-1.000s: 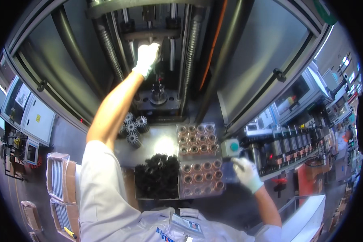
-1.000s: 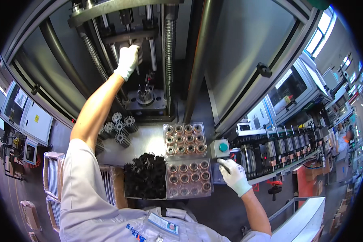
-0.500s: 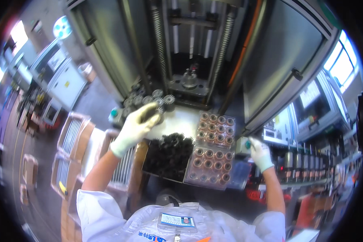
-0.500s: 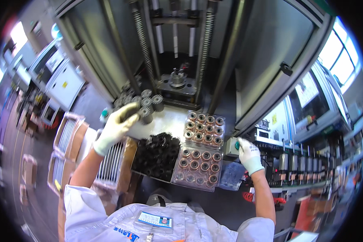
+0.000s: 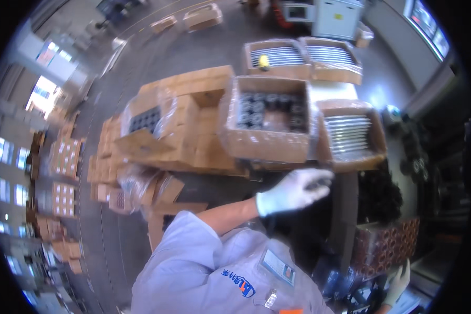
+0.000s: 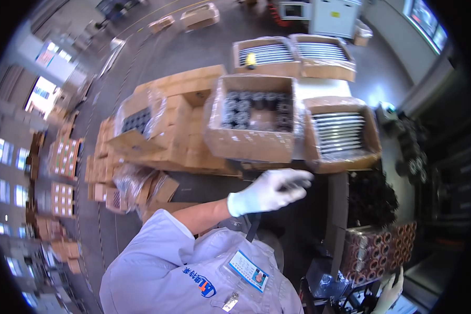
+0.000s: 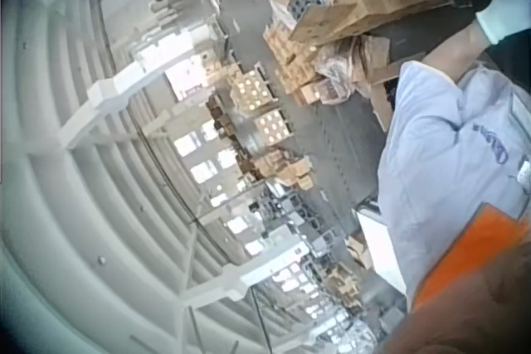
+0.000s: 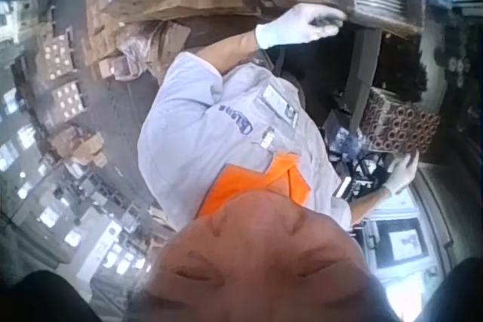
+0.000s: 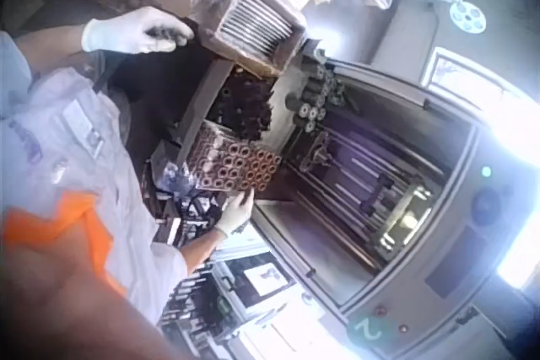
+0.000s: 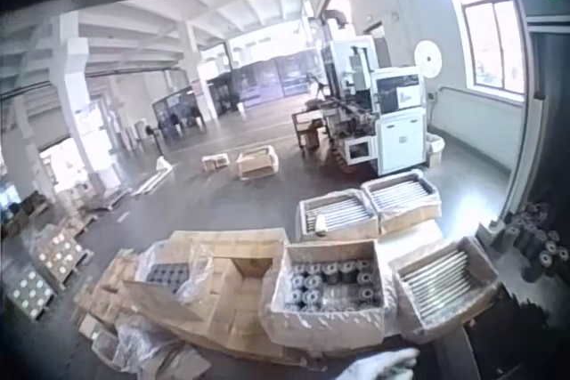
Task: The person removes assembled rotors from a conveyor line and places them into a storage bin. The person then unpacks components from boxes and loads rotor cores, shafts, and rings into an assembly press machine.
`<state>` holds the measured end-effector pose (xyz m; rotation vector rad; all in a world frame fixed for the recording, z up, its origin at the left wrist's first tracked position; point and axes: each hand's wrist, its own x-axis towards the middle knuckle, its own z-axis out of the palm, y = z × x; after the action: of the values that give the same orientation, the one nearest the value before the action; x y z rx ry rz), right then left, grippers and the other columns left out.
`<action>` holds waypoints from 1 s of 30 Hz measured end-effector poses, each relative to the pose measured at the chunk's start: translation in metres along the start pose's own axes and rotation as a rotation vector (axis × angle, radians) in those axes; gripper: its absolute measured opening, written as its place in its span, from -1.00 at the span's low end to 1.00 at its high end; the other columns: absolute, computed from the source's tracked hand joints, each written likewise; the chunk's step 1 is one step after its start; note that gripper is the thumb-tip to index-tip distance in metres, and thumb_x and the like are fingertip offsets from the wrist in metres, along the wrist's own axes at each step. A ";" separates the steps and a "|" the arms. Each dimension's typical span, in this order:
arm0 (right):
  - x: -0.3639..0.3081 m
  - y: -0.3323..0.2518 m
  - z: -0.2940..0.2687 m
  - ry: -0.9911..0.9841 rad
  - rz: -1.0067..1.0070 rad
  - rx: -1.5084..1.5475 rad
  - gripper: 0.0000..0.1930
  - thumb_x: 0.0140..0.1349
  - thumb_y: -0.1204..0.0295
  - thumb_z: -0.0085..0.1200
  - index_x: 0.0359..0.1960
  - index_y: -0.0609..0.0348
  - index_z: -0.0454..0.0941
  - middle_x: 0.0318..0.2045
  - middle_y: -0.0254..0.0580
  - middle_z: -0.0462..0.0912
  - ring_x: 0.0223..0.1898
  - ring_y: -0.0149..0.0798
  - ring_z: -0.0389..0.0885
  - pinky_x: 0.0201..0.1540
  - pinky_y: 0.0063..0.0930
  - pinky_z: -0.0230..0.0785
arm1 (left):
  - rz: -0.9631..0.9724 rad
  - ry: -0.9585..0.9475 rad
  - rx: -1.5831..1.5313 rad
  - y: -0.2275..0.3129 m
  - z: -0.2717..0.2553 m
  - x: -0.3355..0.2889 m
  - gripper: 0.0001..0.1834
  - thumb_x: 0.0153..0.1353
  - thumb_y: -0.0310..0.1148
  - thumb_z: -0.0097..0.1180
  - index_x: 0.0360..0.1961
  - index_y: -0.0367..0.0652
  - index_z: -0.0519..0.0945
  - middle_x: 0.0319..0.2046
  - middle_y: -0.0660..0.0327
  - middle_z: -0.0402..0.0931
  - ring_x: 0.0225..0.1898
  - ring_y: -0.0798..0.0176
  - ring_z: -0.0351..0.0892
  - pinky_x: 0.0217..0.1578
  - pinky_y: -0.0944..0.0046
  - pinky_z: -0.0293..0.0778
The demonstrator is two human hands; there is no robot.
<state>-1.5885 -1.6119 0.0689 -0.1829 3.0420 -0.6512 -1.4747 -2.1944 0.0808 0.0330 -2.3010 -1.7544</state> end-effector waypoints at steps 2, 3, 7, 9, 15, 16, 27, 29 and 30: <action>0.009 -0.142 0.021 -0.025 -0.076 0.423 -0.61 0.42 0.48 -0.06 0.25 0.31 0.45 0.13 0.06 0.60 0.12 -0.11 0.56 0.26 -0.35 0.30 | -0.182 0.219 -0.075 -0.016 -0.060 -0.037 -0.62 0.31 -0.39 0.20 0.13 -0.27 0.55 -0.18 0.23 0.67 -0.19 0.40 0.61 -0.13 0.32 0.55; 0.007 -0.210 0.033 -0.110 -0.148 0.392 -0.62 0.40 0.50 -0.04 0.22 0.32 0.48 0.11 0.05 0.61 0.10 -0.13 0.58 0.24 -0.35 0.33 | -0.233 0.321 -0.029 -0.023 -0.092 -0.053 -0.64 0.32 -0.40 0.19 0.10 -0.28 0.56 -0.18 0.25 0.66 -0.19 0.42 0.59 -0.13 0.35 0.54; -0.014 -0.405 0.137 -0.472 -0.544 0.476 -0.62 0.30 0.59 0.05 0.16 0.36 0.52 0.06 0.01 0.64 0.07 -0.20 0.61 0.17 -0.37 0.39 | -0.230 0.810 0.304 -0.043 -0.246 -0.142 -0.72 0.34 -0.40 0.16 0.01 -0.30 0.58 -0.16 0.25 0.64 -0.17 0.42 0.56 -0.08 0.37 0.49; -0.034 -0.492 0.196 -0.631 -0.615 0.621 -0.60 0.30 0.59 0.07 0.19 0.35 0.49 0.08 -0.01 0.62 0.06 -0.20 0.61 0.17 -0.37 0.40 | -0.172 1.098 0.428 -0.053 -0.331 -0.188 -0.71 0.35 -0.37 0.15 0.01 -0.32 0.58 -0.13 0.22 0.63 -0.13 0.39 0.55 -0.05 0.35 0.47; -0.071 -0.732 0.441 -1.050 -0.093 1.338 -0.48 0.49 0.18 -0.07 0.37 0.19 0.32 0.15 -0.08 0.53 -0.01 -0.27 0.57 0.11 -0.34 0.43 | -0.275 1.828 0.156 -0.165 -0.543 -0.372 -0.30 0.48 0.01 -0.09 0.37 -0.39 0.27 0.37 0.00 0.27 0.33 0.12 0.30 0.35 0.16 0.18; -0.073 -0.773 0.494 -1.034 -0.080 1.387 -0.46 0.50 0.11 -0.10 0.37 0.17 0.32 0.15 -0.10 0.52 -0.02 -0.29 0.56 0.09 -0.33 0.42 | -0.242 1.823 0.101 -0.204 -0.563 -0.404 -0.28 0.48 0.07 -0.13 0.37 -0.36 0.28 0.37 0.03 0.27 0.34 0.12 0.28 0.36 0.14 0.18; -0.023 -0.914 0.745 -0.798 -0.164 1.103 -0.54 0.52 0.13 -0.15 0.29 0.10 0.43 0.05 -0.23 0.58 -0.02 -0.46 0.48 0.07 -0.33 0.37 | -0.384 1.807 -0.504 -0.421 -0.556 -0.435 -0.28 0.50 0.11 -0.28 0.45 -0.22 0.15 0.38 0.14 0.21 0.37 0.15 0.23 0.38 0.10 0.17; -0.032 -0.905 0.742 -0.804 -0.127 1.107 -0.54 0.52 0.13 -0.15 0.29 0.10 0.43 0.05 -0.23 0.58 -0.02 -0.46 0.48 0.07 -0.34 0.37 | -0.210 1.785 -0.714 -0.453 -0.550 -0.442 -0.29 0.49 0.16 -0.37 0.46 -0.08 0.17 0.40 0.13 0.21 0.37 0.04 0.24 0.35 -0.02 0.24; -0.057 -0.912 0.743 -0.864 -0.102 1.139 -0.55 0.52 0.13 -0.15 0.29 0.10 0.43 0.05 -0.23 0.58 -0.02 -0.46 0.48 0.07 -0.34 0.37 | 0.046 1.755 -1.181 -0.486 -0.537 -0.498 -0.29 0.47 0.18 -0.34 0.46 -0.03 0.17 0.41 0.15 0.21 0.36 0.01 0.25 0.35 -0.07 0.25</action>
<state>-1.3959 -2.7336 -0.2359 -0.4165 1.5542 -1.6170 -0.9435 -2.7539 -0.3400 0.8304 -0.0126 -1.5196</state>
